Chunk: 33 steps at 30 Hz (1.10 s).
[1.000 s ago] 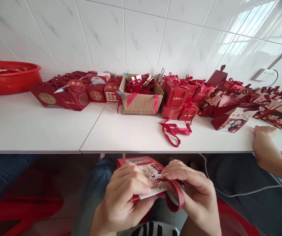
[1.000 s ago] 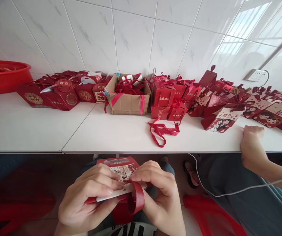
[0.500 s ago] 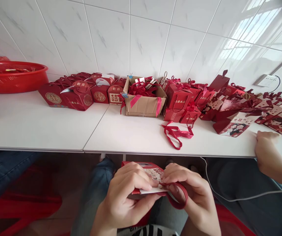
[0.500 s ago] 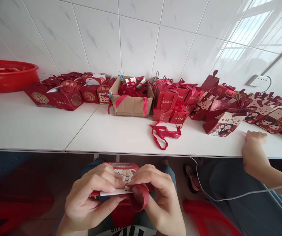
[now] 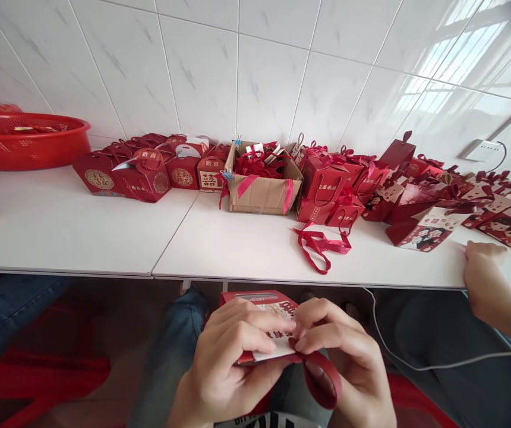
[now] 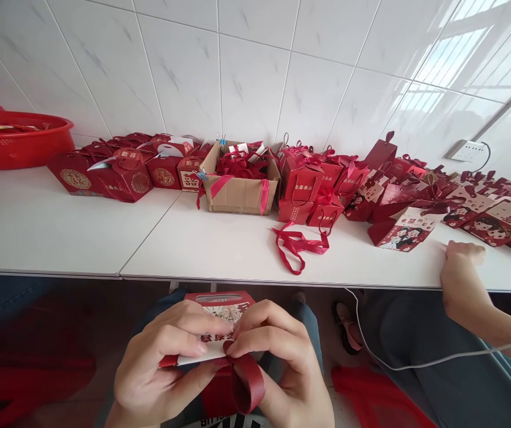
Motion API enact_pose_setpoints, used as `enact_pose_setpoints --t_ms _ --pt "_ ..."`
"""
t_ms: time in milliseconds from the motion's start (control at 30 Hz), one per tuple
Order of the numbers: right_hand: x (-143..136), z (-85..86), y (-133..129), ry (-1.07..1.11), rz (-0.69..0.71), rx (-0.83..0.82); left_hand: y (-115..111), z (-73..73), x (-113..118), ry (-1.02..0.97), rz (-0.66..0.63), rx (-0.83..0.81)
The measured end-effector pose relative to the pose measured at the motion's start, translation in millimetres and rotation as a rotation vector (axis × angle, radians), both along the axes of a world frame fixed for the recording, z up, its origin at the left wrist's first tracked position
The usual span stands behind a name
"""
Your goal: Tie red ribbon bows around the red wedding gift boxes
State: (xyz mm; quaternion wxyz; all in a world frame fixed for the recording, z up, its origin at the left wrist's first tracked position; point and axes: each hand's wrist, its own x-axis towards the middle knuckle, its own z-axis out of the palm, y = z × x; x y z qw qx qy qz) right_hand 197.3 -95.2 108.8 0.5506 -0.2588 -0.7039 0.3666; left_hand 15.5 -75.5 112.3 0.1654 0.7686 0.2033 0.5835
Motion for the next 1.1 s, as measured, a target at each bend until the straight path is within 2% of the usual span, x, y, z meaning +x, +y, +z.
enact_pose_setpoints --t_ms 200,367,467,633,833,1100 --pt "-5.2 -1.4 1.2 -0.009 -0.054 0.04 1.3 -0.1 -1.1 -0.028 -0.024 -0.018" --pt "-5.2 -6.7 8.1 0.026 0.019 0.117 1.6 -0.3 -1.9 -0.002 -0.003 -0.026" --pt "-4.4 -8.2 10.2 0.058 0.049 0.104 0.3 -0.5 -3.1 0.043 0.031 -0.011" --pt "-4.2 -7.2 10.6 0.058 0.092 0.063 -2.1 -1.8 -7.1 0.074 0.1 -0.107" --pt "-5.8 -7.9 9.4 0.069 0.108 0.047 -3.0 -1.6 -10.5 0.159 0.039 -0.108" --pt "-5.6 -9.8 10.2 0.08 0.071 0.161 -3.9 1.1 -7.2 0.093 0.074 -0.026"
